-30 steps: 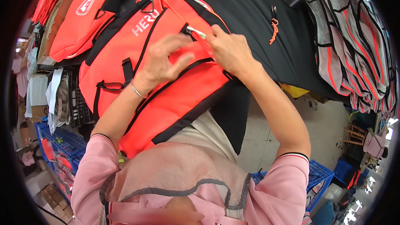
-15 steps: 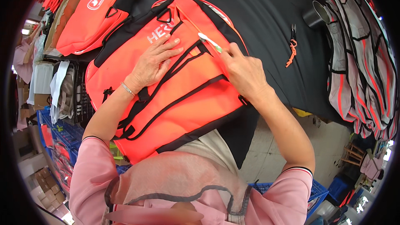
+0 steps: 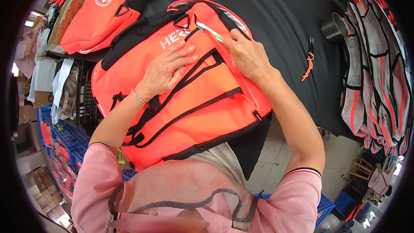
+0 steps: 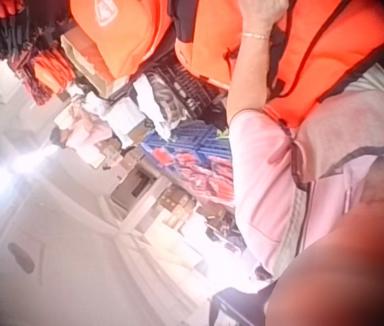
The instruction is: Inspecting and assembling backpack components, trimming threads with snips, and checking interior pockets.
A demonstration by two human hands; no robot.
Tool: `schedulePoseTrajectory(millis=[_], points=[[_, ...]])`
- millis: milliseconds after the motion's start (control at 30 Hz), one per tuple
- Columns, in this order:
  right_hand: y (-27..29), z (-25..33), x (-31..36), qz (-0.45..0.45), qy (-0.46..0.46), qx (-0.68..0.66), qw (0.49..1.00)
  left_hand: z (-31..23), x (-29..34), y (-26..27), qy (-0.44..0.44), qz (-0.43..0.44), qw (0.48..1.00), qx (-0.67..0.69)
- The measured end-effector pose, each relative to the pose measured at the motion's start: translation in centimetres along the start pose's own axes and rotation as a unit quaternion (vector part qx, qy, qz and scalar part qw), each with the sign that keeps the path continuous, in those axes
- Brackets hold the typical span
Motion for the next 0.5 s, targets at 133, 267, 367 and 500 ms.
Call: schedulePoseTrajectory(millis=[133, 267, 367, 500], points=[[2.6, -0.2, 3.6, 0.076, -0.011, -0.036, 0.996, -0.2, 0.8, 0.2, -0.001, -0.008, 1.000, 0.002], [2.1, 0.1, 2.1, 0.040, -0.009, 0.010, 0.999, -0.3, 0.0, 0.2, 0.011, -0.001, 1.000, 0.016], [3.5, 0.3, 3.9, 0.076, -0.013, 0.020, 0.997, 0.1, 0.4, -0.2, -0.002, -0.022, 1.000, -0.014], [4.7, 0.1, 5.4, 0.097, -0.009, 0.030, 0.995, -0.3, 0.9, 0.2, 0.011, -0.016, 1.000, -0.021]])
Point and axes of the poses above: each hand's wrist, its own x-axis away from the middle knuckle, its own y-axis out of the back of the hand, z = x × y, the point moved 2 cm from there along -x, towards the middle knuckle, and after that the axes turned 15 degrees about -y, right-handed, at the moved point
